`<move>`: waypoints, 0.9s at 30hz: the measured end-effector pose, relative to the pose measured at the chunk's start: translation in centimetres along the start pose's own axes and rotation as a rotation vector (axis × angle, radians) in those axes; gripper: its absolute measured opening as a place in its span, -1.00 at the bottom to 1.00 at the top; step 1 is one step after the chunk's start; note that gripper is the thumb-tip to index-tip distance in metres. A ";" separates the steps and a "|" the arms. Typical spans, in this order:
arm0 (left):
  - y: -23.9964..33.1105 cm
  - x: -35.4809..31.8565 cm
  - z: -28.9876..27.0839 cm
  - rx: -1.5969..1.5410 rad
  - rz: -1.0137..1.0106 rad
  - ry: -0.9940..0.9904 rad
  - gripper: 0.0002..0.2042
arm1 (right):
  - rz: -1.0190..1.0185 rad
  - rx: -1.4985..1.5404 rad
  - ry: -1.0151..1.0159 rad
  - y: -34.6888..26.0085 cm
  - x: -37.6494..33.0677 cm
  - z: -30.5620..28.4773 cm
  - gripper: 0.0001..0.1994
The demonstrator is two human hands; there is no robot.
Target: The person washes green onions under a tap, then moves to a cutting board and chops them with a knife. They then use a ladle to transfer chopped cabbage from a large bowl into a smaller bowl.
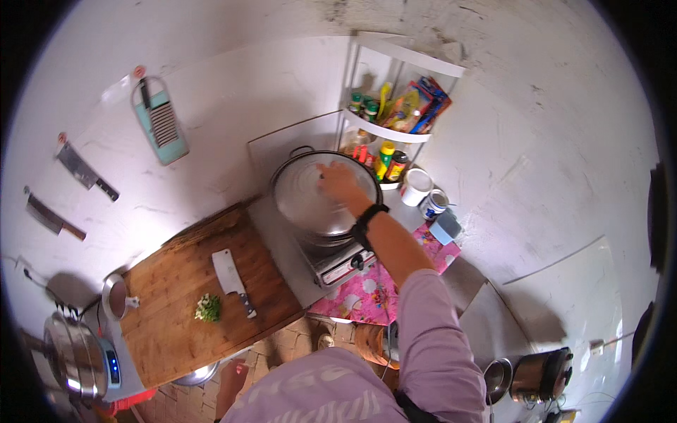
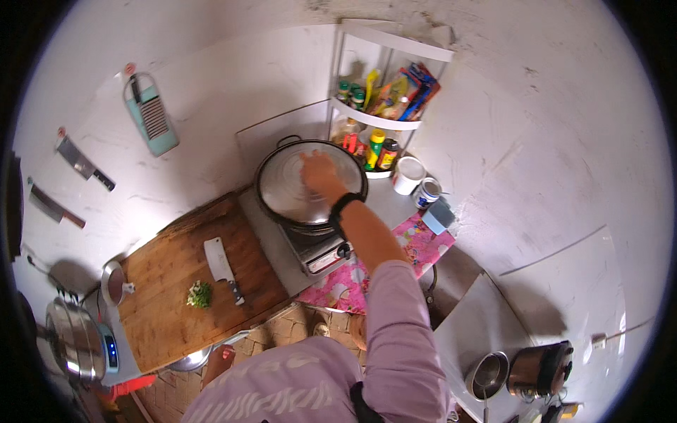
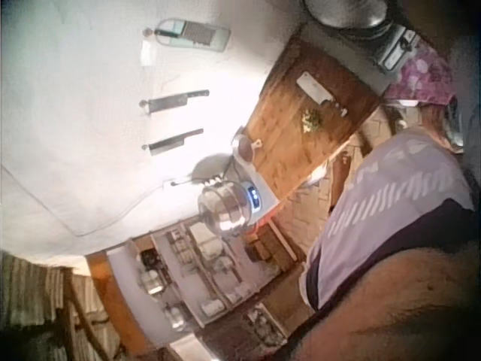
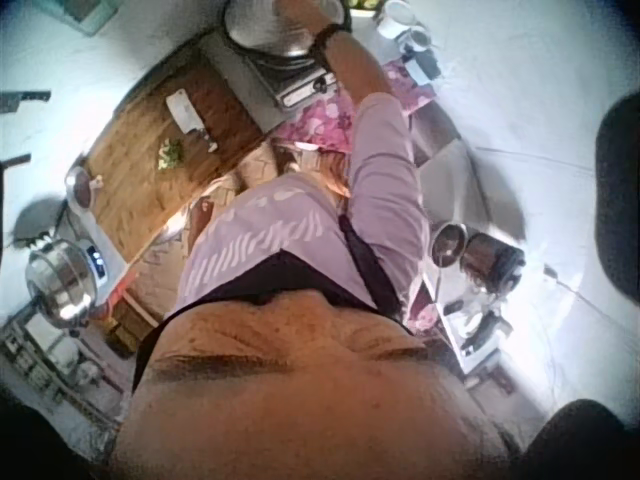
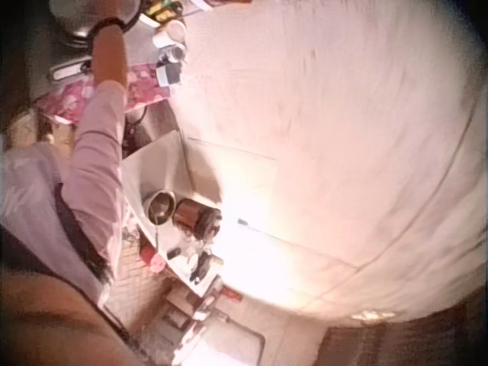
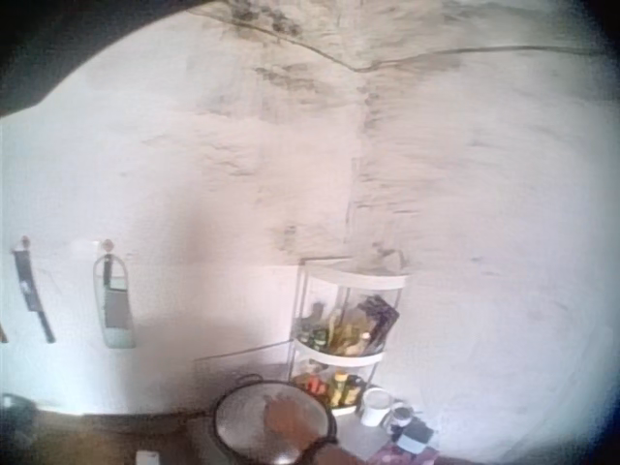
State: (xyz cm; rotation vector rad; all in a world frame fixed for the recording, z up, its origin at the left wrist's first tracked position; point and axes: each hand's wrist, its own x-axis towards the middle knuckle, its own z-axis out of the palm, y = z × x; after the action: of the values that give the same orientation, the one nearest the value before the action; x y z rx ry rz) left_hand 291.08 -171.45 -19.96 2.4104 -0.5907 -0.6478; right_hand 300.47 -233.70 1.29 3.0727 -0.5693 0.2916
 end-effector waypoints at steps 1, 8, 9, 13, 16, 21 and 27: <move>0.7 0.2 0.1 -0.041 0.005 0.013 -0.78 | -0.048 -0.118 -0.069 0.2 0.6 0.8 -0.57; 1.4 -0.9 0.5 -0.026 0.163 0.089 -0.85 | 0.156 -0.091 -0.085 -1.8 2.2 3.6 -0.69; 0.7 -0.5 0.4 -0.043 0.142 0.057 -0.85 | 0.165 -0.100 -0.078 -1.7 2.3 3.0 -0.68; -2.2 1.8 -1.1 0.010 0.245 -0.010 -0.86 | 0.163 -0.101 0.086 -1.7 0.5 -1.1 -0.71; -2.3 4.0 -2.4 0.214 0.294 -0.133 -0.85 | 0.272 -0.077 0.172 -0.7 -3.9 -5.5 -0.75; 1.2 6.8 -1.7 0.219 0.460 -0.352 -0.83 | 0.396 0.262 0.382 5.1 -19.7 -10.1 -0.77; 5.3 7.4 2.1 0.209 0.563 -0.464 -0.80 | 0.772 0.263 0.476 12.9 -41.3 -11.1 -0.67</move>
State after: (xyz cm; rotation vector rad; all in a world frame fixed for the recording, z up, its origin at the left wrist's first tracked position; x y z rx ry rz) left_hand 294.38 -180.23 -20.47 2.1103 -1.5232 -0.9235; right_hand 256.00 -230.67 4.28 2.6602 -1.7435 1.1238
